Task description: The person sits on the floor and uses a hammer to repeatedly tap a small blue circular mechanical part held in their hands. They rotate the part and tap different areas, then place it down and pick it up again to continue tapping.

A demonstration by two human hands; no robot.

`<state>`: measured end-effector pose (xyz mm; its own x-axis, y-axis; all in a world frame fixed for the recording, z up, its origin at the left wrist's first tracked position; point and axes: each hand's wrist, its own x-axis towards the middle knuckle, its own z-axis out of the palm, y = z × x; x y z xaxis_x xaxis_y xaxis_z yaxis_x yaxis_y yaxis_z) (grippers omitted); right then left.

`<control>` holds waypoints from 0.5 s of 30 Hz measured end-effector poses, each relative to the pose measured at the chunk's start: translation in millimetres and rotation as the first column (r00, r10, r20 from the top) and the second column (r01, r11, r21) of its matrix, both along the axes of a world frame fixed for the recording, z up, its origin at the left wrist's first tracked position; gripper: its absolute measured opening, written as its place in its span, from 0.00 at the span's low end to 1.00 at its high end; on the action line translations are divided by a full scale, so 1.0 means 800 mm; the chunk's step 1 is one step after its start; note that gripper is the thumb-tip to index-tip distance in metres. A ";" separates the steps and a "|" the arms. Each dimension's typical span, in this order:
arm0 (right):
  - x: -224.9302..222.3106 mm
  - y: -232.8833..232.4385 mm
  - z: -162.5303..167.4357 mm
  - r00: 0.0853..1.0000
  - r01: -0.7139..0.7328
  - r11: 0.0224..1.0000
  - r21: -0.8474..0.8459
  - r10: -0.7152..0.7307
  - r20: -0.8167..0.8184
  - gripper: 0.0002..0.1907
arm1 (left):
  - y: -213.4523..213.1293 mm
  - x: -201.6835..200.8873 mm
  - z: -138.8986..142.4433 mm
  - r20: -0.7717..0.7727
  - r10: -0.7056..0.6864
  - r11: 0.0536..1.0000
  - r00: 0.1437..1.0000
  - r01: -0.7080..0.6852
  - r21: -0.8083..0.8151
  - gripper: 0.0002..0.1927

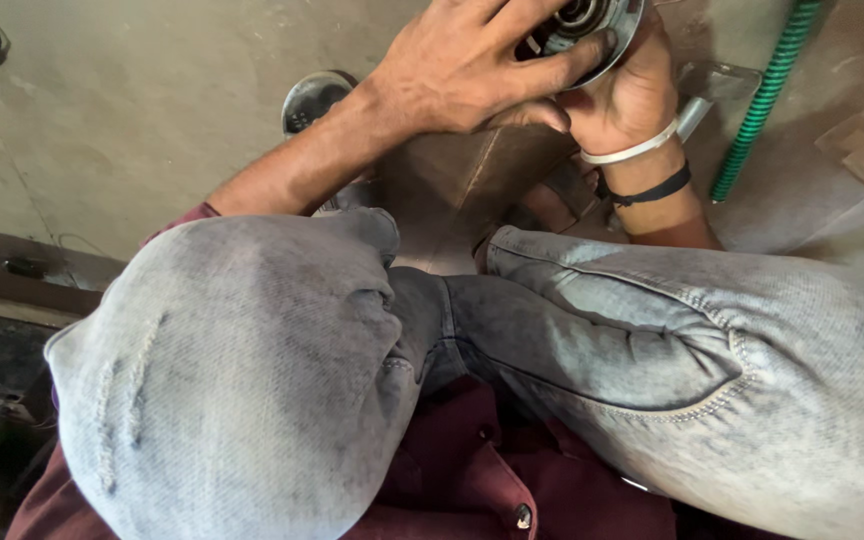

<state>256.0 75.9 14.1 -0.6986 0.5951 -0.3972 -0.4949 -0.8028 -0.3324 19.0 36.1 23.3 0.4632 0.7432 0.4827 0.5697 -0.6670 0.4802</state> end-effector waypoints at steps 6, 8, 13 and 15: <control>0.018 -0.010 -0.027 0.982 0.148 0.988 0.050 -0.153 0.110 0.13 | -0.003 0.003 0.006 -0.037 -0.027 0.990 0.999 0.021 -0.136 0.23; 0.025 -0.011 -0.032 0.982 0.137 0.989 0.054 -0.143 0.124 0.15 | -0.003 0.004 0.006 -0.033 -0.011 0.993 0.999 0.007 -0.122 0.24; 0.030 -0.011 -0.031 0.985 0.126 0.991 0.046 -0.130 0.113 0.13 | -0.001 0.002 0.010 -0.037 0.015 0.998 0.999 -0.017 -0.066 0.26; 0.029 -0.011 -0.030 0.978 0.145 0.986 0.076 -0.155 0.138 0.11 | -0.001 0.001 0.013 -0.041 0.025 0.998 0.999 -0.028 -0.065 0.27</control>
<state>278.9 66.8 -10.2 -0.5381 0.7166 -0.4437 -0.5517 -0.6975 -0.4573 20.0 35.3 33.6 0.4611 0.7849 0.4140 0.6068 -0.6193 0.4983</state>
